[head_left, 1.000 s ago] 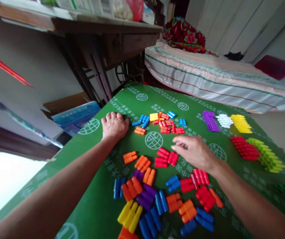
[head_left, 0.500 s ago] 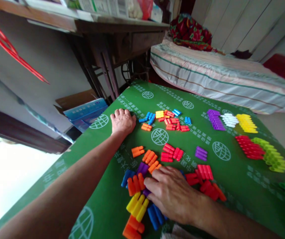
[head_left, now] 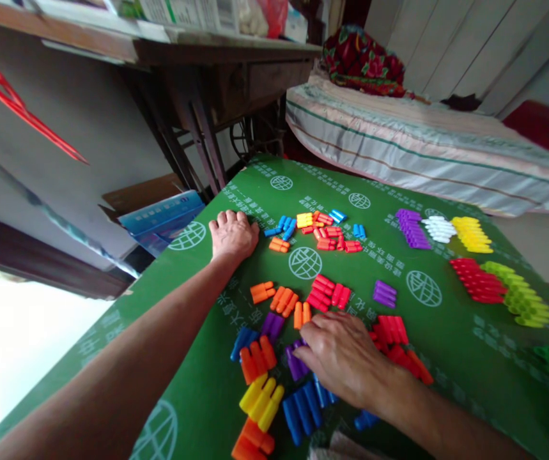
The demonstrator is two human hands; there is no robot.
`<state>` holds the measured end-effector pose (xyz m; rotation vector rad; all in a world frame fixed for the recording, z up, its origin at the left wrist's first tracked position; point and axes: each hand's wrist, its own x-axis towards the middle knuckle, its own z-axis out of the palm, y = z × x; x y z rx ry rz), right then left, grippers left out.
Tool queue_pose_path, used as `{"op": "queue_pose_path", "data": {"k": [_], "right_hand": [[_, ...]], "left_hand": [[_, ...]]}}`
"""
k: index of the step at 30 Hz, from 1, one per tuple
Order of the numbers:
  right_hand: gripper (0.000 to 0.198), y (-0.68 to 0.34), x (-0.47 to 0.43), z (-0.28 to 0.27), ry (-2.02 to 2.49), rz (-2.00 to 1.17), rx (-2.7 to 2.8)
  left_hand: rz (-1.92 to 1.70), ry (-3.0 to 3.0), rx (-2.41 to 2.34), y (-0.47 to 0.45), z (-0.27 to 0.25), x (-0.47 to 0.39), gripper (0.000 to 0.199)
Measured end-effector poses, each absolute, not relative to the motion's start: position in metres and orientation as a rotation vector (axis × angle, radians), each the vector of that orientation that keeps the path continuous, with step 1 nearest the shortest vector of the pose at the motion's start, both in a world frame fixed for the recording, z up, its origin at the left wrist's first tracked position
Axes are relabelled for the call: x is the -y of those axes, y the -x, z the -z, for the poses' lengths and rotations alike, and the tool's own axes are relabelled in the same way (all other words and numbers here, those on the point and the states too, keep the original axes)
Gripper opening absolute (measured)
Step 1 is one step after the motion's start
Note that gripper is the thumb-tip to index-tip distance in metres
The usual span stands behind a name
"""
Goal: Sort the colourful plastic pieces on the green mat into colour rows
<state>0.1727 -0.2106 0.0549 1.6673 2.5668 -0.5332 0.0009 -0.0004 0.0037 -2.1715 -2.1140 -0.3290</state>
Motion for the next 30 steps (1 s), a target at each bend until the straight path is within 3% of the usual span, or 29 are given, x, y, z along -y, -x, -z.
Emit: {"op": "queue_pose_path", "data": {"k": [6, 12, 22, 30], "right_hand": [[0.012, -0.17, 0.205, -0.064, -1.588, 0.518, -2.662], [0.012, -0.177, 0.21, -0.063, -1.418, 0.552, -2.672], [0.014, -0.182, 0.213, -0.048, -1.295, 0.291, -2.852], [0.024, -0.203, 0.209, -0.057, -1.708, 0.463, -2.835]], "left_hand": [[0.32, 2.172, 2.111, -0.001, -0.003, 0.0, 0.054], [0.299, 2.178, 2.105, 0.0, -0.004, 0.0, 0.055], [0.233, 2.217, 2.081, 0.005, -0.014, -0.005, 0.061], [0.203, 2.226, 2.087, 0.007, -0.017, -0.009, 0.065]]}}
